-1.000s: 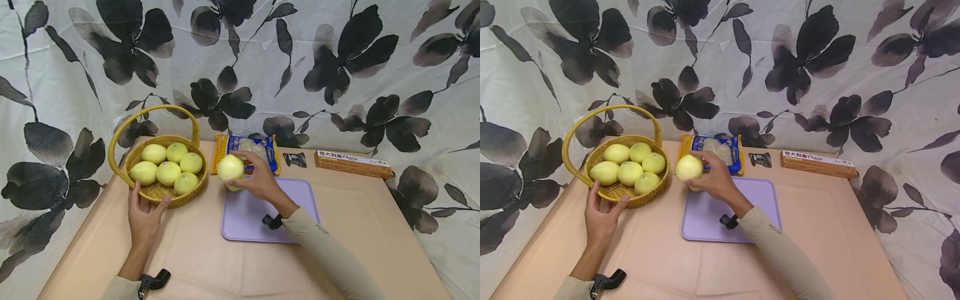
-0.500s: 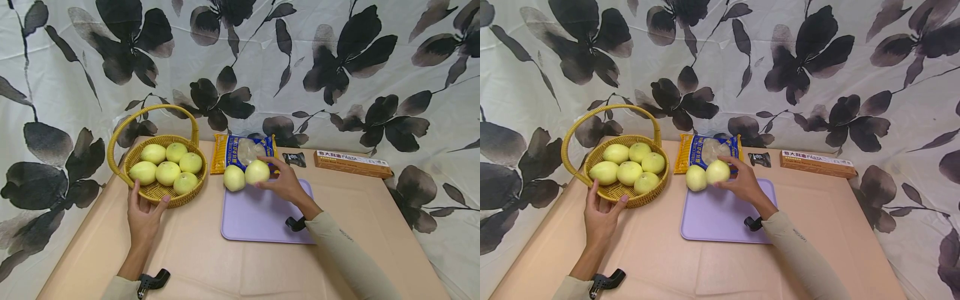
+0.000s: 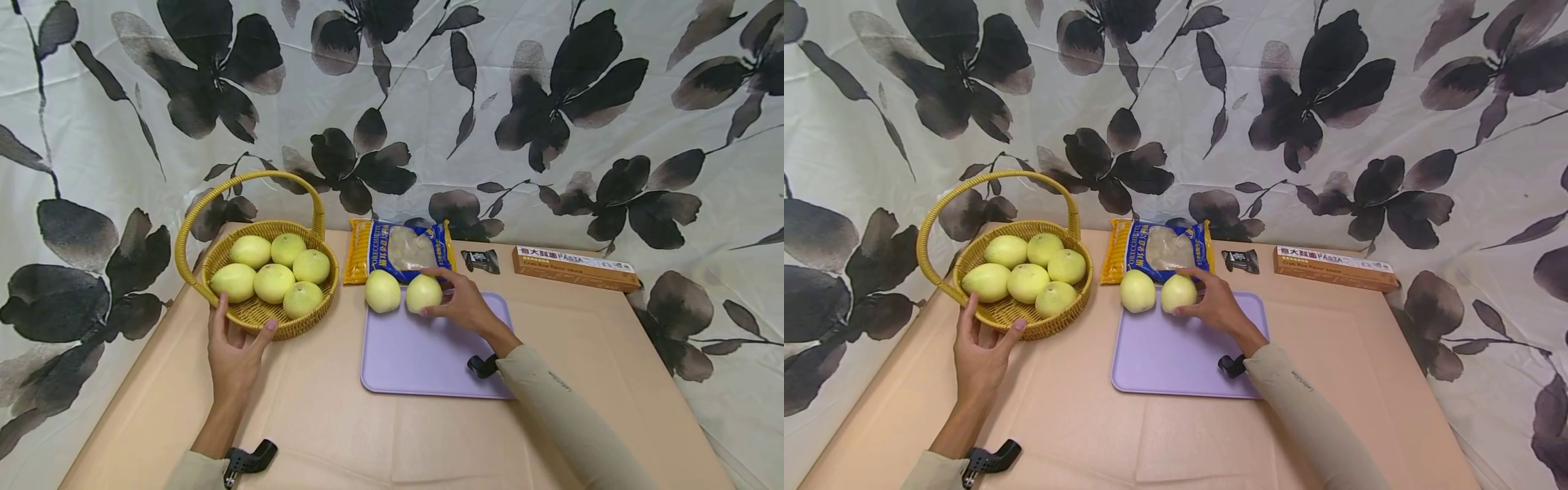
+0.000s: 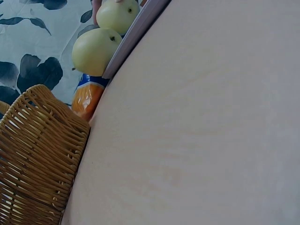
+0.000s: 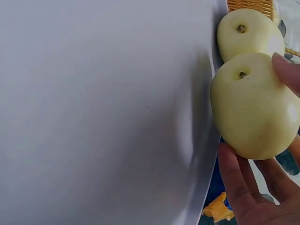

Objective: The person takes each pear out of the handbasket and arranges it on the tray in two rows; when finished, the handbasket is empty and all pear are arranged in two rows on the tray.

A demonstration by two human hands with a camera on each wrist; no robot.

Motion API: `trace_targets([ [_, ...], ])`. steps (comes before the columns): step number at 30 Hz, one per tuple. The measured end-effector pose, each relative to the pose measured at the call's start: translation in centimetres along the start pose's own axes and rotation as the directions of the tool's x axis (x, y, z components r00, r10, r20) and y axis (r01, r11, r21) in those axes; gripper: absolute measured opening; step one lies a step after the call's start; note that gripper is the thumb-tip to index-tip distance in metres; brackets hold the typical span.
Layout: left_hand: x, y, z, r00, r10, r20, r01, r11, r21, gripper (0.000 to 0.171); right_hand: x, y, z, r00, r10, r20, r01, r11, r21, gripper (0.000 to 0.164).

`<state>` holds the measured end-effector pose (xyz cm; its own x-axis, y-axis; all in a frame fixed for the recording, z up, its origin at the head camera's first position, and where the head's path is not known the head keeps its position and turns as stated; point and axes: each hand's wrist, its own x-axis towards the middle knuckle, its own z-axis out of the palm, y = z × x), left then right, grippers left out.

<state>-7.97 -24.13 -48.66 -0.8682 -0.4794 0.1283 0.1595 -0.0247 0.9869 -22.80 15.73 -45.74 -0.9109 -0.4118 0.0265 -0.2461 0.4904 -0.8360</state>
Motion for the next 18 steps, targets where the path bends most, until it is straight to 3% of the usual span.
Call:
trace_targets([
  [6, -0.01, -0.03, 0.01, 1.0, -0.012, -0.002, 0.012, 1.0, 0.005, 0.104, 0.16, 0.28, 0.4, 1.0, 0.021, -0.001, -0.022, 1.0, -0.012, 0.082],
  [13, -0.04, -0.03, -0.02, 1.0, -0.007, 0.004, 0.007, 1.0, -0.003, 0.104, 0.22, 0.54, 0.51, 1.0, -0.009, -0.013, 0.01, 0.998, 0.062, 0.084],
  [18, -0.07, -0.05, 0.0, 1.0, -0.005, -0.001, 0.005, 1.0, 0.005, 0.103, -0.04, 0.54, 0.41, 0.999, 0.015, -0.034, -0.013, 0.998, 0.066, 0.081],
])
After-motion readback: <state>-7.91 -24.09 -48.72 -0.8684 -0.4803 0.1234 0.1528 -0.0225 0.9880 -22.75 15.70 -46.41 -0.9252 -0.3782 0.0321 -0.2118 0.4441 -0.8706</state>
